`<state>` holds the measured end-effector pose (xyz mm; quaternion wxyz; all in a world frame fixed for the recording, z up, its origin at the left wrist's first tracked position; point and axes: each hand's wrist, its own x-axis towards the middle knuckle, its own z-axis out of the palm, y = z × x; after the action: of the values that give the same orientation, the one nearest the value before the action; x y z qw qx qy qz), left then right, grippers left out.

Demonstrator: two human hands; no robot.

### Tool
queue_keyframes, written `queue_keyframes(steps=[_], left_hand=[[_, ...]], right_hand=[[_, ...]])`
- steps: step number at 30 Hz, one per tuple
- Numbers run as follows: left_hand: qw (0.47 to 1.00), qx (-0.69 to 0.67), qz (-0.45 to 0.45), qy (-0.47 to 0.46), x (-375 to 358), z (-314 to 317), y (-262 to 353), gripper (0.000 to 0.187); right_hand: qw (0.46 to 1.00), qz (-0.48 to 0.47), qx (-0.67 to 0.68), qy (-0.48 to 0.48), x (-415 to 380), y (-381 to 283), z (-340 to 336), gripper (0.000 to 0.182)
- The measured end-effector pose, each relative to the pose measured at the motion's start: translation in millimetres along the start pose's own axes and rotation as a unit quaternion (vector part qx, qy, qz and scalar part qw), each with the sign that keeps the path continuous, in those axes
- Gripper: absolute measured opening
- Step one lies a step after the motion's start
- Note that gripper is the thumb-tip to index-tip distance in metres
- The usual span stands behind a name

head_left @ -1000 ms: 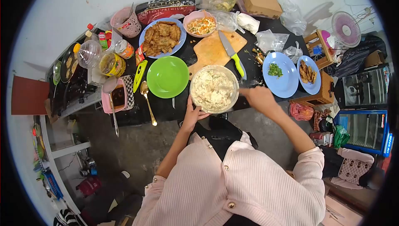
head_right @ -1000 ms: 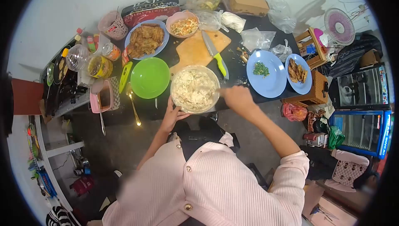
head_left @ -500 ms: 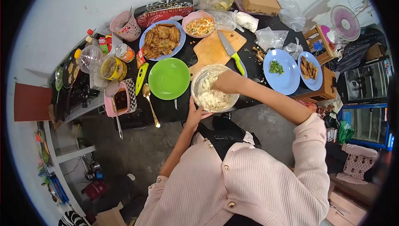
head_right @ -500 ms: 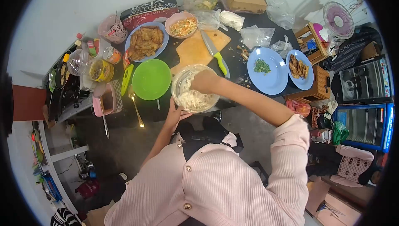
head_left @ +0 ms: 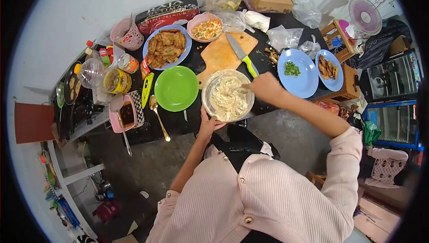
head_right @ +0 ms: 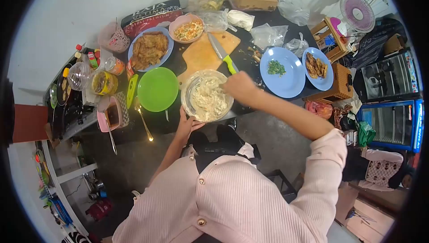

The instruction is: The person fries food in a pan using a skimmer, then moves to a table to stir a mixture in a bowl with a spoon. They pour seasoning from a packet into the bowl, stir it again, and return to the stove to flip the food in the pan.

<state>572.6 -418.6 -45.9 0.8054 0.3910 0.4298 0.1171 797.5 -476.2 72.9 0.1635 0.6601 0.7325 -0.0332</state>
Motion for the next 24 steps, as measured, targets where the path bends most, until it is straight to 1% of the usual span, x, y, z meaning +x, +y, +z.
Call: queue_keyframes(steps=[1, 3, 4, 7, 8, 9, 10, 11, 12, 13, 15, 16, 19, 22, 24], left_hand=[[1.0, 0.004, -0.001, 0.003, 3, 1, -1, 0.068], [1.0, 0.003, 0.014, -0.004, 1, 3, 0, 0.065], [1.0, 0.004, 0.01, -0.013, 2, 3, -1, 0.065], [0.999, -0.018, 0.006, -0.046, 9, 4, -7, 0.069], [0.998, -0.032, 0.003, -0.06, 13, 8, -12, 0.071], [0.999, -0.002, 0.008, -0.048, 17, 14, -20, 0.066], [0.999, 0.003, 0.008, -0.053, 17, 21, -21, 0.066], [0.998, 0.009, 0.01, -0.061, 18, 28, -20, 0.065], [0.997, 0.005, 0.015, -0.077, 20, 34, -20, 0.066], [0.997, 0.008, 0.013, -0.07, 22, 41, -20, 0.066], [0.998, 0.014, 0.008, -0.057, 26, 55, -21, 0.066], [0.997, 0.003, 0.023, -0.072, 29, 59, -22, 0.067], [0.997, -0.003, 0.019, -0.073, 40, 72, -19, 0.066], [0.997, -0.013, 0.026, -0.066, 51, 88, -17, 0.064], [0.998, 0.01, 0.014, -0.062, 49, 90, -13, 0.064]], right_hand=[[1.0, 0.026, 0.002, 0.008, 11, -10, 25, 0.012], [0.994, 0.069, 0.063, 0.056, 16, -12, 25, 0.012], [0.991, 0.081, 0.081, 0.064, 13, -10, 20, 0.012], [0.987, 0.138, 0.077, -0.001, -16, 7, -14, 0.016], [0.985, 0.144, 0.094, 0.008, -33, 9, -27, 0.019], [0.982, 0.152, 0.113, 0.017, -50, 10, -36, 0.021], [0.981, 0.148, 0.118, -0.041, -60, 11, -39, 0.025], [0.983, 0.128, 0.121, -0.055, -69, 10, -35, 0.024], [0.98, 0.147, 0.112, -0.076, -68, 8, -20, 0.023], [0.976, 0.164, 0.103, -0.099, -66, 8, 1, 0.022], [0.968, 0.203, 0.145, -0.036, -63, 13, 32, 0.021], [0.961, 0.222, 0.165, -0.002, -63, 17, 38, 0.02], [0.935, 0.293, 0.195, 0.035, -63, 26, 53, 0.017], [0.926, 0.299, 0.216, 0.08, -67, 31, 83, 0.026], [0.926, 0.288, 0.242, 0.022, -79, 38, 92, 0.034]])
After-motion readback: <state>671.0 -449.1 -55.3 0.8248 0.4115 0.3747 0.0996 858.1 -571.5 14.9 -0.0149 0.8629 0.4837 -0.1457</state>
